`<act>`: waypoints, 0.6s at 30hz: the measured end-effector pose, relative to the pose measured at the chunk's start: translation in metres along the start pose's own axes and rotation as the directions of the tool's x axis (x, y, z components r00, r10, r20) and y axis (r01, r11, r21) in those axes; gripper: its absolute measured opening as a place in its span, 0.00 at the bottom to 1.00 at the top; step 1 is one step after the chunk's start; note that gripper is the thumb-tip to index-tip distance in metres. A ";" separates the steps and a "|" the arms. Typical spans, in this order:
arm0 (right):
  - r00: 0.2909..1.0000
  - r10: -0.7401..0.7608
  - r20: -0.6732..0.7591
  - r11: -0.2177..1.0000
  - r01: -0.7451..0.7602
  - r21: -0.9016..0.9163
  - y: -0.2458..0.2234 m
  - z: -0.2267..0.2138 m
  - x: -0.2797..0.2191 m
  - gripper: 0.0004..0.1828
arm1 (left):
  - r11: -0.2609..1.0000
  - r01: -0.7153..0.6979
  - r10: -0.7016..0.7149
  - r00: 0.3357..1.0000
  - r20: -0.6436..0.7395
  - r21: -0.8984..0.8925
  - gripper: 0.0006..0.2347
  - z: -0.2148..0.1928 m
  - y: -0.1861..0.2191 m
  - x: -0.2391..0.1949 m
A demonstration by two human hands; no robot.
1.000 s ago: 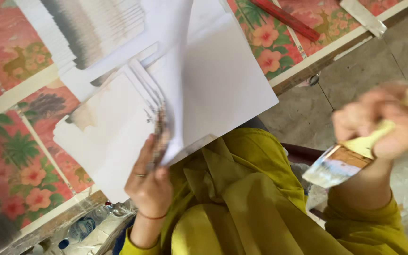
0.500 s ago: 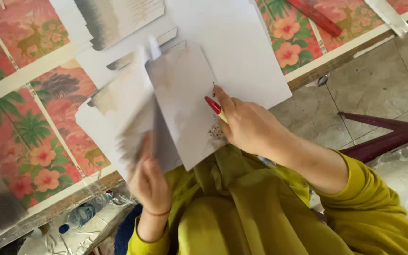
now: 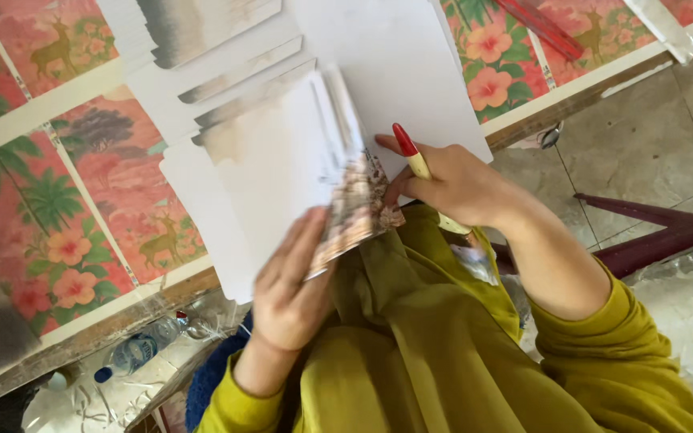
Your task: The person applies glue to the edges of white paper sheets using a brush and then folds them. The person repeatedly dips the brush into a bowl of liquid and applies it to the paper before folding.
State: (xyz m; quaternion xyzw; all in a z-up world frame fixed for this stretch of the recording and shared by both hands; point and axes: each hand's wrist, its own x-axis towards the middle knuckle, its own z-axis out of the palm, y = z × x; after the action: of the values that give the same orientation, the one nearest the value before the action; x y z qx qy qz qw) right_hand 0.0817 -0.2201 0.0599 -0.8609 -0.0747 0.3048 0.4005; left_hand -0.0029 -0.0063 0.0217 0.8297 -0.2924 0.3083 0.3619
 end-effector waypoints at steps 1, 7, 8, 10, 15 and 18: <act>1.000 -0.001 0.000 1.000 0.001 -0.001 0.002 0.002 -0.004 0.18 | 1.000 0.000 0.000 1.000 -0.002 0.001 0.05 -0.010 -0.008 -0.007; 0.995 -0.099 0.012 0.994 0.098 0.049 0.031 0.013 -0.017 0.31 | 0.808 -0.292 0.396 0.912 -0.105 0.512 0.14 -0.026 -0.020 -0.031; 0.983 -0.180 -0.024 0.979 0.182 0.090 0.044 0.017 -0.015 0.30 | 0.857 -0.265 0.325 0.944 -0.065 0.443 0.06 -0.021 -0.013 -0.022; 0.964 -0.257 -0.065 0.956 0.264 0.127 0.045 0.019 -0.013 0.28 | 0.900 -0.231 0.256 0.966 -0.020 0.370 0.08 -0.008 -0.005 -0.013; 0.993 0.118 0.000 0.967 -0.115 0.225 0.013 0.002 -0.005 0.31 | 0.898 -0.195 0.142 0.977 0.160 0.396 0.09 0.025 0.003 -0.024; 0.995 0.009 -0.096 0.989 0.005 0.151 0.002 -0.020 0.028 0.28 | 0.898 -0.217 0.150 0.969 0.196 0.383 0.07 0.030 -0.004 -0.035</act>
State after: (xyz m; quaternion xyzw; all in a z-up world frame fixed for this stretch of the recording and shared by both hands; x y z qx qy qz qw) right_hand 0.1160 -0.2238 0.0556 -0.8419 -0.0312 0.2680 0.4674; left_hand -0.0128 -0.0184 -0.0220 0.8771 -0.3284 0.3261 0.1282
